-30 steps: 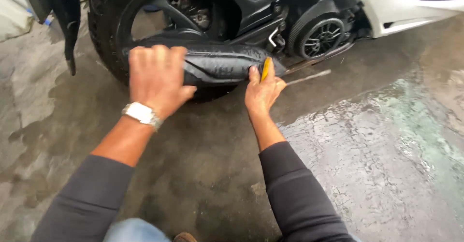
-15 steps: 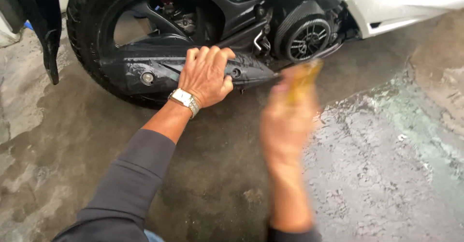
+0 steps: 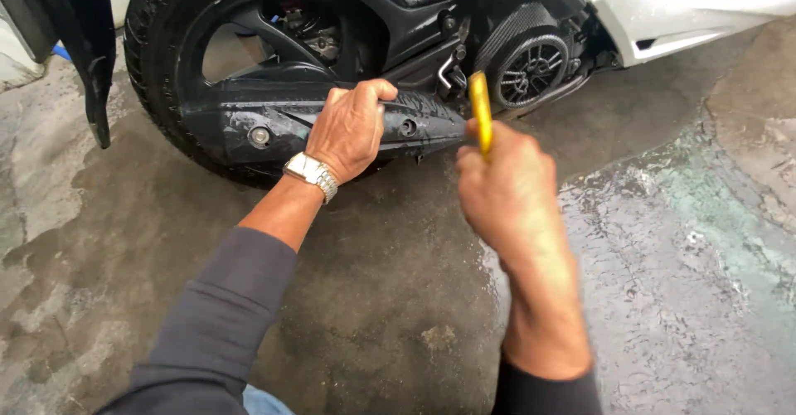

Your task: Removing a plastic exhaust cover from a scooter using a T-handle wrench

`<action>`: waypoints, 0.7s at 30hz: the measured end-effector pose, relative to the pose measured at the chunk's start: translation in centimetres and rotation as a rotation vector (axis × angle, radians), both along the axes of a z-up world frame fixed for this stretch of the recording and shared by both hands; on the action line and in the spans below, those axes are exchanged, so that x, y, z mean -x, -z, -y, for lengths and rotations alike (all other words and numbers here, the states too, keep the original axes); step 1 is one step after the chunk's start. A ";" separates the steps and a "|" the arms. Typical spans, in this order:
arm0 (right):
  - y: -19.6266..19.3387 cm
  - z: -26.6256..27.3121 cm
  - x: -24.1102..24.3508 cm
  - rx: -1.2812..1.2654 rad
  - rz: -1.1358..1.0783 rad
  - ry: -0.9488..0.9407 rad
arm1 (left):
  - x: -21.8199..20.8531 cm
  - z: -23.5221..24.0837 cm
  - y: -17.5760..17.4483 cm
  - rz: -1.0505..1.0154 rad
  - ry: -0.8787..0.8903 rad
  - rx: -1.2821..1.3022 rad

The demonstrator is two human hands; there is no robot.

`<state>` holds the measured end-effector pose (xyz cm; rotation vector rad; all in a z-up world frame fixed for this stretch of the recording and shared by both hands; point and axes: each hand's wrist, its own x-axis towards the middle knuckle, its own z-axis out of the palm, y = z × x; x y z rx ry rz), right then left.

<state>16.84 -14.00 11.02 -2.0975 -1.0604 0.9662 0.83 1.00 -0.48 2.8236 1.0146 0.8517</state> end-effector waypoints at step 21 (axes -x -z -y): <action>-1.2 -0.1 -3.0 -1.035 -1.005 0.091 | 0.2 -1.0 0.5 0.113 0.017 0.007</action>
